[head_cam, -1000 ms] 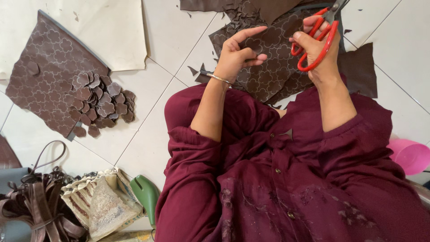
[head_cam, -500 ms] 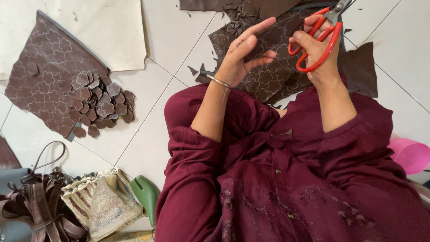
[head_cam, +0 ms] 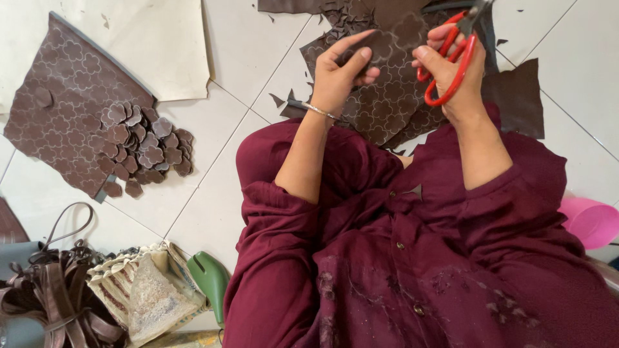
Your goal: The person sits on the floor and uses red-handled scissors to cut flower-shaped pieces from a brown patterned sheet. Each cut piece is placed into a growing pile on the floor.
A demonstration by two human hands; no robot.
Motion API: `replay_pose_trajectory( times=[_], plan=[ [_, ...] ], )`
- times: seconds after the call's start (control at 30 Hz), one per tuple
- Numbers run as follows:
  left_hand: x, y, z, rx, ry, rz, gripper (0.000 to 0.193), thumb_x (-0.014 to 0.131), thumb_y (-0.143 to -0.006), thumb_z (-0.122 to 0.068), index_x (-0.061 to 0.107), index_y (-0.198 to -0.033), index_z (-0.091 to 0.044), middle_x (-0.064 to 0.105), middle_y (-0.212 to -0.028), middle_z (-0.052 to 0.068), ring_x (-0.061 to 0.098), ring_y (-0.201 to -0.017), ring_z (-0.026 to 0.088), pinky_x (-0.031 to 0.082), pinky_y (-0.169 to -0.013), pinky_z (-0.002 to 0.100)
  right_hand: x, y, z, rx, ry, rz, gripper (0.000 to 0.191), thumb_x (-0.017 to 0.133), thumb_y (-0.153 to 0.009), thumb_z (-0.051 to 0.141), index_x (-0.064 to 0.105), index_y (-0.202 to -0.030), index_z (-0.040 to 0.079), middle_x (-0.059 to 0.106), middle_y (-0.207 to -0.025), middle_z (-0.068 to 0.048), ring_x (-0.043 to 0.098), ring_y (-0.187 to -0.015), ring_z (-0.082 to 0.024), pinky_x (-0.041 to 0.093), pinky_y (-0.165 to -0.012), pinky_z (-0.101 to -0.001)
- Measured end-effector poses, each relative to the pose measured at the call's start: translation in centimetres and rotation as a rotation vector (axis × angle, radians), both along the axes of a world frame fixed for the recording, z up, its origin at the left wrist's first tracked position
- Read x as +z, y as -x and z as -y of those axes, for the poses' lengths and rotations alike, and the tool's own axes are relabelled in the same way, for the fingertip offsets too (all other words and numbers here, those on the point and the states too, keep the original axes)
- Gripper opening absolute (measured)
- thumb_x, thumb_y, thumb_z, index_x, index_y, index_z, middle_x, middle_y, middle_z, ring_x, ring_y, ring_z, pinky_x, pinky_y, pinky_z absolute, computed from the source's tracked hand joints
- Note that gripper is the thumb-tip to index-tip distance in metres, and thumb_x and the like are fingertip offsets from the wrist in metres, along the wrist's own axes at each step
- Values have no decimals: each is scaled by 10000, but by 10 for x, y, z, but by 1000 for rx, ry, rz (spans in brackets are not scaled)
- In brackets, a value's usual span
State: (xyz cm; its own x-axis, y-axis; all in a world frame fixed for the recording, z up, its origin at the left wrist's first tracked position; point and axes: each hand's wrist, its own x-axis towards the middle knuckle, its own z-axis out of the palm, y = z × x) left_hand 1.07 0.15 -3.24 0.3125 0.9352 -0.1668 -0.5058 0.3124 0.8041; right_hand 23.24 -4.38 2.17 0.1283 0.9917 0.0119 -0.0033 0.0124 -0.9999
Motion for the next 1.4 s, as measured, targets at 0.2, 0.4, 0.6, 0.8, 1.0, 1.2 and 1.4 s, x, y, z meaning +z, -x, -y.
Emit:
replay_pose_trajectory(
  times=[0.2, 0.4, 0.6, 0.8, 1.0, 1.2, 1.4],
  plan=[
    [5, 9, -8, 131, 139, 197, 427, 503, -990, -13, 570, -1412, -14, 734, -1094, 177, 772, -900, 252, 670, -779, 350, 8, 8, -3, 151, 242, 143, 344, 700, -1054, 354, 592, -1150, 42, 681, -939, -65, 694, -799, -151, 553, -686, -268],
    [9, 19, -12, 195, 61, 276, 508, 412, -969, -2, 530, -1463, 6, 719, -1161, 199, 761, -977, 276, 664, -823, 371, 14, 16, 4, 368, 402, 377, 519, 537, -1042, 535, 618, -1153, 35, 662, -907, -49, 658, -814, -127, 546, -711, -282],
    [4, 16, -15, 272, 38, 285, 464, 509, -1038, -20, 505, -1499, -66, 690, -1134, 127, 723, -926, 201, 637, -762, 328, 15, 20, 5, 525, 537, 471, 510, 507, -1027, 513, 647, -1170, 44, 646, -852, -41, 642, -750, -149, 552, -709, -315],
    [-7, 7, -14, 204, -81, 136, 527, 624, -1030, 15, 505, -1532, -92, 672, -1024, 60, 667, -851, 132, 590, -721, 273, 17, 21, 9, 702, 310, 401, 531, 514, -1023, 527, 616, -1178, 29, 645, -885, -14, 643, -834, -117, 561, -753, -292],
    [-6, 3, -8, 219, -237, 16, 651, 735, -988, 35, 466, -1570, -81, 626, -955, 13, 616, -839, 79, 594, -755, 264, 21, 24, 10, 624, 376, 376, 574, 518, -1004, 577, 619, -1165, 35, 619, -825, -21, 615, -768, -125, 545, -716, -296],
    [1, 6, -10, 261, -262, -131, 767, 802, -926, 9, 399, -1576, -56, 669, -859, 26, 602, -728, 63, 562, -662, 230, 25, 25, 10, 614, 323, 368, 838, 475, -888, 821, 625, -1120, 30, 570, -780, -9, 590, -723, -118, 535, -690, -290],
    [6, 7, -9, 256, -236, -121, 789, 822, -915, 3, 391, -1575, -31, 687, -855, 50, 612, -718, 70, 576, -648, 233, 26, 24, 11, 617, 307, 401, 952, 417, -833, 926, 605, -1065, 22, 535, -740, -2, 562, -673, -119, 506, -636, -294]
  ],
)
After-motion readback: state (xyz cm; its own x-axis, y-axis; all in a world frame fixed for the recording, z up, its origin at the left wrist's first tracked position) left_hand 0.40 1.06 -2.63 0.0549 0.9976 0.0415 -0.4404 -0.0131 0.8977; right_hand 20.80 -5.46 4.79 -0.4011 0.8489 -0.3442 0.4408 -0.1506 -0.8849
